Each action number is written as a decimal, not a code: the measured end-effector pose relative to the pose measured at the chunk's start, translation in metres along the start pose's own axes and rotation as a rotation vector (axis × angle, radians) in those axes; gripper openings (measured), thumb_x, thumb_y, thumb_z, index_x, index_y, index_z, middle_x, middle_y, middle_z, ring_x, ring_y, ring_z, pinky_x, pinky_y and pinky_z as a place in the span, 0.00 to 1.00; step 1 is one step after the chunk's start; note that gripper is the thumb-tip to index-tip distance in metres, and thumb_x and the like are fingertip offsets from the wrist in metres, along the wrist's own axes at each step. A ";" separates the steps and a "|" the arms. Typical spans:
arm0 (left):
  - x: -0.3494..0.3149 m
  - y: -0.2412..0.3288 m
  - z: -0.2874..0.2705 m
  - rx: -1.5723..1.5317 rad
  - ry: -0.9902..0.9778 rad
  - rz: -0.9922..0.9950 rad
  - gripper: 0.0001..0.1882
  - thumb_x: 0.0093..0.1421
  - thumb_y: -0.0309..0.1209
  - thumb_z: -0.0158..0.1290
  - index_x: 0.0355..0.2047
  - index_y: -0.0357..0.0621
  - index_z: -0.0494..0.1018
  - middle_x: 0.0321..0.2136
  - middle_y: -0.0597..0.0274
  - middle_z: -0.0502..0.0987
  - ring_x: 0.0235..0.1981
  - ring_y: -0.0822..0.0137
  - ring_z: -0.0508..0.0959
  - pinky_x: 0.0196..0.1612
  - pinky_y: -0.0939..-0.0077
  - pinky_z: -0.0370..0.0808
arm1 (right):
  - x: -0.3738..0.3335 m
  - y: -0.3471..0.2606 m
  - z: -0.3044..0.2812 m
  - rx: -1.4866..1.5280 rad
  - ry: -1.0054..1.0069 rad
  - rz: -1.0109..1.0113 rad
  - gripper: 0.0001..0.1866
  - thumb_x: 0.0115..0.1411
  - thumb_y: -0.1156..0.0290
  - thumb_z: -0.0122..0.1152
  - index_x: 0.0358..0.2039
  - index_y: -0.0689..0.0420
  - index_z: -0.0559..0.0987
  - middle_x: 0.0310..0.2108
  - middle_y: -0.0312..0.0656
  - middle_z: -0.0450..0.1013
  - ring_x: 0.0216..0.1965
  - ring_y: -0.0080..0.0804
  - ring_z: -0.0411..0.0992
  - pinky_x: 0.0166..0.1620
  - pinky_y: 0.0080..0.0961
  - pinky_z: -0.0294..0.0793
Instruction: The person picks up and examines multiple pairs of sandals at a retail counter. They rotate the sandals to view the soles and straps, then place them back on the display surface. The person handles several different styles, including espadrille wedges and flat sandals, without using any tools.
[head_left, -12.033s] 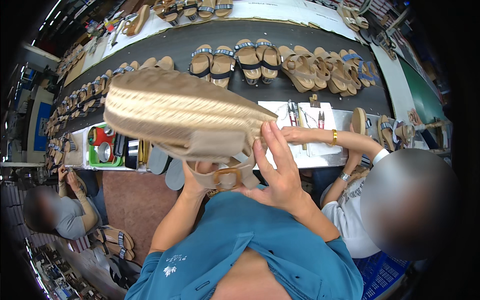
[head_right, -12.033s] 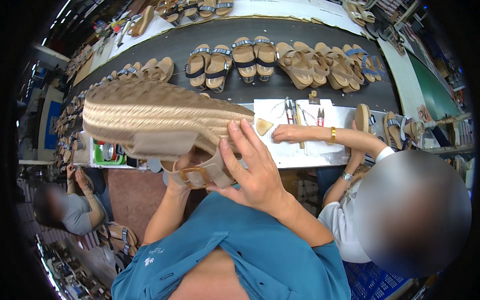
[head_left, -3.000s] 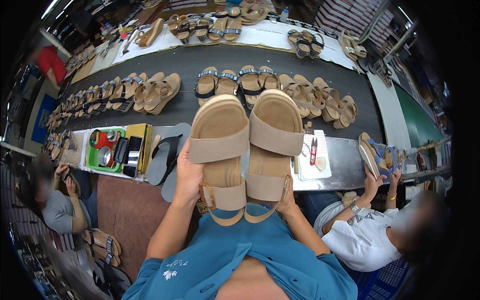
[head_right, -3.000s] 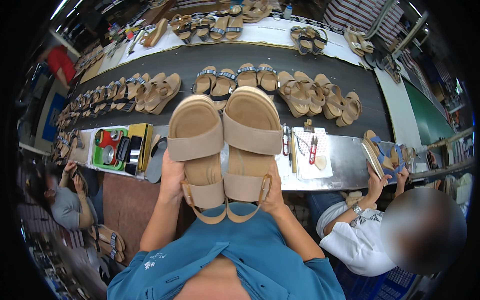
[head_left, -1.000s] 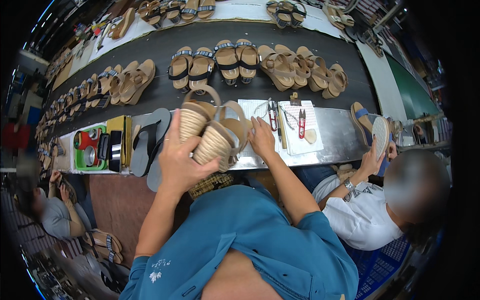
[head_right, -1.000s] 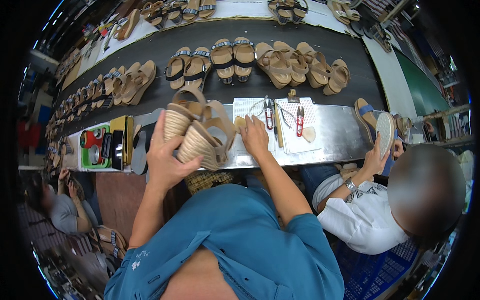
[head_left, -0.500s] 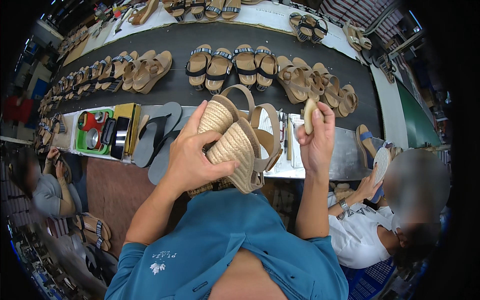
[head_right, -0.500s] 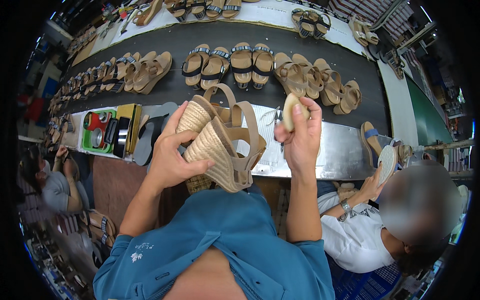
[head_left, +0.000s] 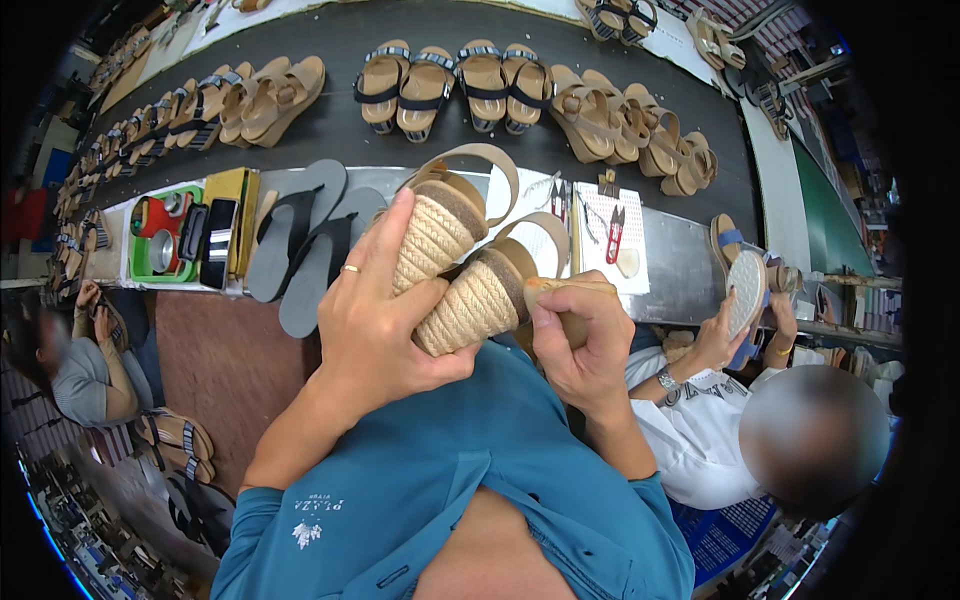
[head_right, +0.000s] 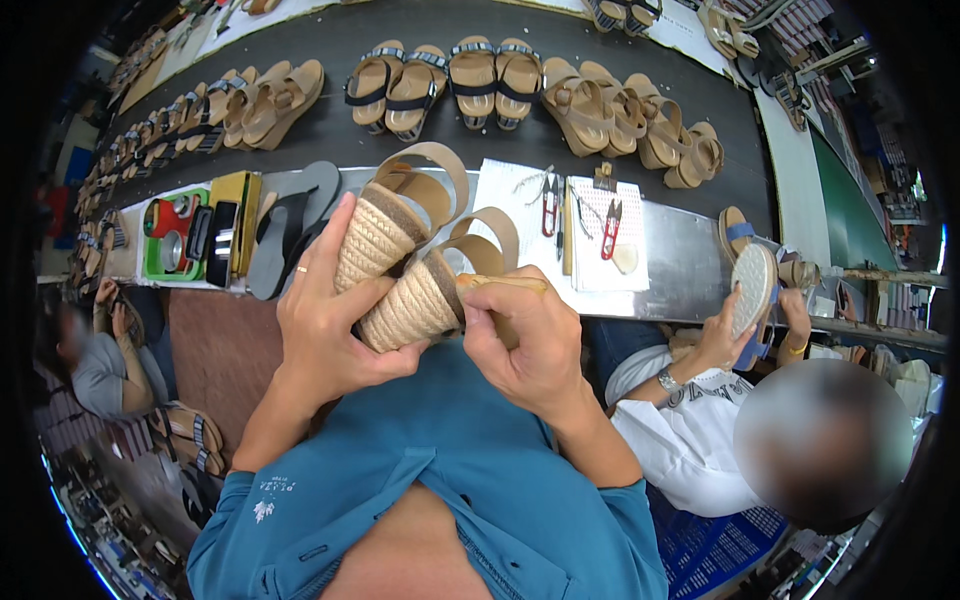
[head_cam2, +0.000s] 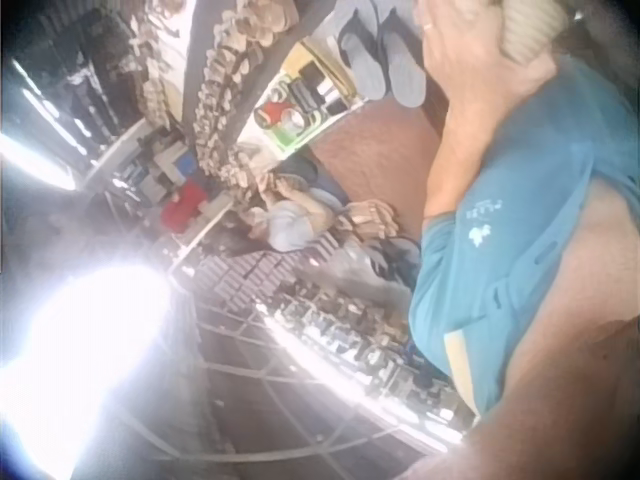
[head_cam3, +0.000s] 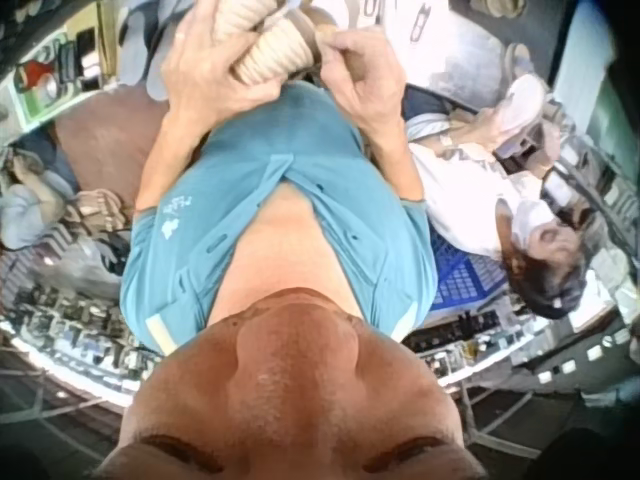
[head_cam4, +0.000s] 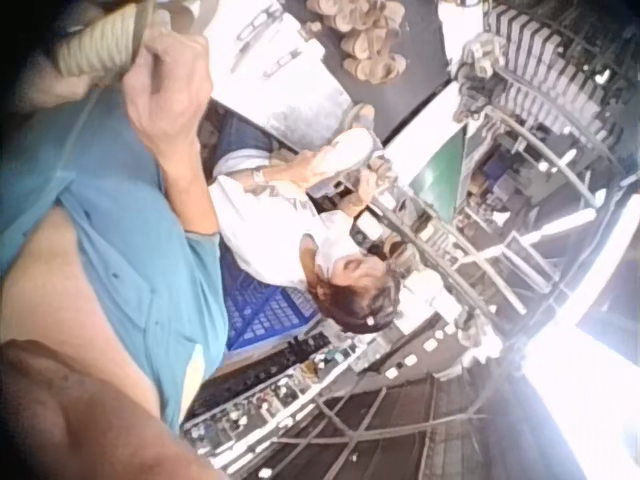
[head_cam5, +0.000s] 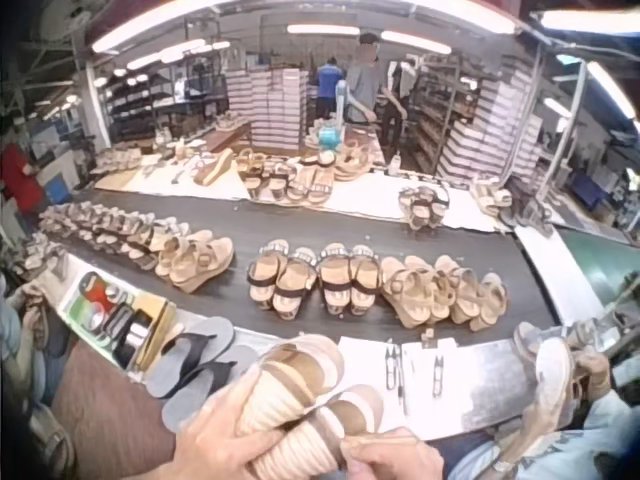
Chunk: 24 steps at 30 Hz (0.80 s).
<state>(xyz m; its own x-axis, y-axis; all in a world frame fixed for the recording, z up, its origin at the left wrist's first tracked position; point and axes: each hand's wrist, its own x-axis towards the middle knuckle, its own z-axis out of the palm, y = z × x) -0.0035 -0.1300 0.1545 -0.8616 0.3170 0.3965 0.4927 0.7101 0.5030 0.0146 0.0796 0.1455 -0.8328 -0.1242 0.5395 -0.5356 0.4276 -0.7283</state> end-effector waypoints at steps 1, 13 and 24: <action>-0.006 0.001 0.004 0.011 0.015 0.010 0.23 0.27 0.39 0.68 0.26 0.41 0.82 0.61 0.31 0.65 0.52 0.46 0.77 0.50 0.63 0.76 | -0.001 -0.002 -0.001 -0.038 -0.033 0.012 0.08 0.54 0.83 0.62 0.35 0.61 0.75 0.29 0.44 0.75 0.28 0.34 0.73 0.32 0.27 0.73; -0.027 0.017 0.016 -0.001 0.079 -0.065 0.24 0.24 0.35 0.67 0.29 0.44 0.83 0.60 0.38 0.67 0.53 0.45 0.76 0.50 0.63 0.78 | -0.003 -0.021 -0.026 -0.103 -0.253 0.193 0.06 0.53 0.82 0.62 0.32 0.63 0.76 0.28 0.45 0.77 0.28 0.34 0.76 0.34 0.27 0.75; -0.034 0.016 0.013 -0.032 0.084 -0.002 0.23 0.25 0.38 0.65 0.27 0.46 0.83 0.60 0.44 0.70 0.55 0.48 0.75 0.49 0.67 0.78 | 0.004 -0.010 -0.001 0.049 0.136 0.413 0.08 0.57 0.81 0.61 0.38 0.62 0.75 0.35 0.50 0.77 0.35 0.44 0.77 0.40 0.33 0.76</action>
<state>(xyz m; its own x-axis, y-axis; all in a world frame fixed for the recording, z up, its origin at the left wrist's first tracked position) 0.0322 -0.1215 0.1386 -0.8498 0.2606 0.4582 0.4959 0.6900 0.5273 0.0166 0.0761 0.1556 -0.9541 0.1689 0.2471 -0.1702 0.3731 -0.9120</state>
